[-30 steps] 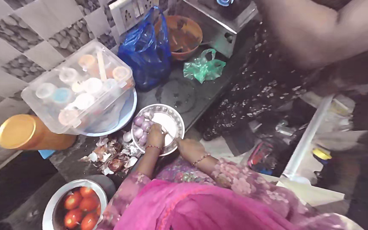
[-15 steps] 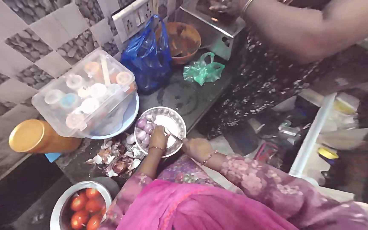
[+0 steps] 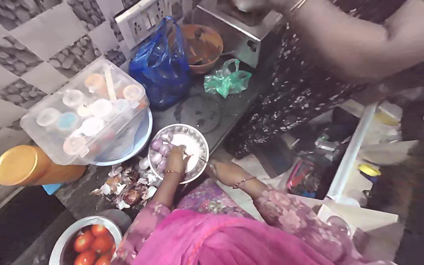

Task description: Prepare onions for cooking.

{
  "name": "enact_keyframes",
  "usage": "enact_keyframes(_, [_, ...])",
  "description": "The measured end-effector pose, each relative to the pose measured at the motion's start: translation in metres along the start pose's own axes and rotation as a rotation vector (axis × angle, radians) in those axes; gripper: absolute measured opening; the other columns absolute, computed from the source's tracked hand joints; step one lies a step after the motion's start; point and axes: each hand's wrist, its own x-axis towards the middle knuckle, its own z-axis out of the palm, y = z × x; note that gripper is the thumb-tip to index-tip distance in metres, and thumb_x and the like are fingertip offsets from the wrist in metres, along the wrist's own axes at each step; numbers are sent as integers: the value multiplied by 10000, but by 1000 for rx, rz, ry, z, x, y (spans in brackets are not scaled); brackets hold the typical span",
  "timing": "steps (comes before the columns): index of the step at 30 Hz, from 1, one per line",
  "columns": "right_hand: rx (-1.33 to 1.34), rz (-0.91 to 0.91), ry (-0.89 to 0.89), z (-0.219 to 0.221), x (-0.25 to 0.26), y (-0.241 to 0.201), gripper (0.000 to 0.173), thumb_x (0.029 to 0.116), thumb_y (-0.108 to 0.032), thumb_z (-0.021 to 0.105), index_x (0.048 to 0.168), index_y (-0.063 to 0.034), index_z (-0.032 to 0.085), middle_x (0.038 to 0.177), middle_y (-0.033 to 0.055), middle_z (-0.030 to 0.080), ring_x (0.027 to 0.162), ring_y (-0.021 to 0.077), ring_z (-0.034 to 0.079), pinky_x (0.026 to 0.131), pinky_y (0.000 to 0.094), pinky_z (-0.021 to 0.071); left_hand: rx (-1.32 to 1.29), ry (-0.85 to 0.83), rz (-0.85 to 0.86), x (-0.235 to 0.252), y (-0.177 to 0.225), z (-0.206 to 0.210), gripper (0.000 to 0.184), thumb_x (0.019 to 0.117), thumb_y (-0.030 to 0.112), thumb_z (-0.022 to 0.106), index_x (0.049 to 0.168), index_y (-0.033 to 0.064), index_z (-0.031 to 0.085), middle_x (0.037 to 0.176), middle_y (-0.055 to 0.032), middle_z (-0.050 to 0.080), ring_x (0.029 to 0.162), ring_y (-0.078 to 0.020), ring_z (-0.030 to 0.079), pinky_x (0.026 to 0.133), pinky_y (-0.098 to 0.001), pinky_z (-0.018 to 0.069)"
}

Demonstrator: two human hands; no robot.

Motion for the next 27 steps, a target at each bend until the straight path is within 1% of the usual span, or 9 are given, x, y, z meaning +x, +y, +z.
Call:
enact_keyframes(4, [122, -106, -27, -15, -10, 13, 408, 1126, -292, 321, 1291, 0, 554, 1130, 243, 638, 1071, 389, 638, 926, 581, 483, -11, -23, 13, 2, -5, -4, 512, 979, 224, 686, 1424, 20, 536, 1341, -234, 598, 1216, -359, 613, 1077, -499, 467])
enact_keyframes(7, [387, -261, 74, -22, -21, 39, 286, 1101, -229, 367, 1138, -19, 557, 862, 82, 510, 745, 182, 509, 709, 377, 451, 42, -75, 52, 2, -7, -14, 572, 993, 172, 652, 1511, 46, 444, 1444, -235, 533, 1299, -376, 565, 1111, -520, 437])
enact_keyframes(9, [603, -309, 219, -16, -20, 53, 222, 1078, -212, 395, 1056, -52, 548, 761, -14, 434, 598, 68, 418, 566, 257, 394, 111, -100, 125, 3, -4, -22, 558, 988, 110, 630, 1522, 112, 465, 1503, -172, 506, 1326, -367, 549, 1109, -533, 436])
enact_keyframes(12, [788, -287, 362, -8, -13, 59, 207, 1051, -201, 405, 1055, -56, 551, 705, -45, 415, 522, 33, 376, 494, 217, 353, 264, -220, 205, 12, 6, -29, 555, 1003, 46, 575, 1523, 223, 495, 1611, -47, 410, 1358, -379, 516, 1093, -570, 433])
enact_keyframes(16, [878, -275, 422, -1, -9, 51, 247, 1045, -178, 415, 1147, -8, 562, 734, -27, 444, 544, 40, 405, 510, 225, 384, 383, -320, 198, 25, 16, -33, 505, 1027, 41, 506, 1482, 258, 540, 1627, 34, 388, 1383, -368, 494, 1064, -613, 431])
enact_keyframes(19, [925, -245, 430, 9, -4, 47, 337, 1033, -175, 417, 1318, -14, 499, 759, -10, 462, 558, 60, 422, 512, 249, 398, 363, -301, 125, 28, 18, -35, 423, 1018, 159, 578, 1439, 195, 579, 1516, -76, 525, 1314, -392, 556, 1028, -640, 456])
enact_keyframes(22, [748, -224, 426, 12, -1, 41, 442, 1087, -211, 368, 1486, -24, 393, 872, 71, 559, 694, 144, 536, 674, 335, 502, 329, -237, -4, 27, 16, -33, 491, 986, 338, 658, 1399, 80, 590, 1408, -187, 575, 1278, -409, 571, 1043, -607, 458])
enact_keyframes(25, [569, -234, 411, 7, 4, 32, 420, 1095, -220, 384, 1447, -17, 490, 1067, 177, 670, 911, 256, 662, 876, 428, 540, 249, -169, -99, 22, 16, -29, 569, 983, 403, 645, 1410, 34, 566, 1415, -220, 562, 1300, -399, 561, 1073, -572, 452])
enact_keyframes(27, [505, -268, 401, 3, 10, 23, 404, 1084, -214, 420, 1417, -27, 551, 1188, 194, 679, 1055, 284, 675, 980, 450, 520, 203, -126, -127, 21, 11, -27, 563, 984, 401, 647, 1407, 37, 570, 1424, -212, 557, 1309, -387, 556, 1079, -555, 456])
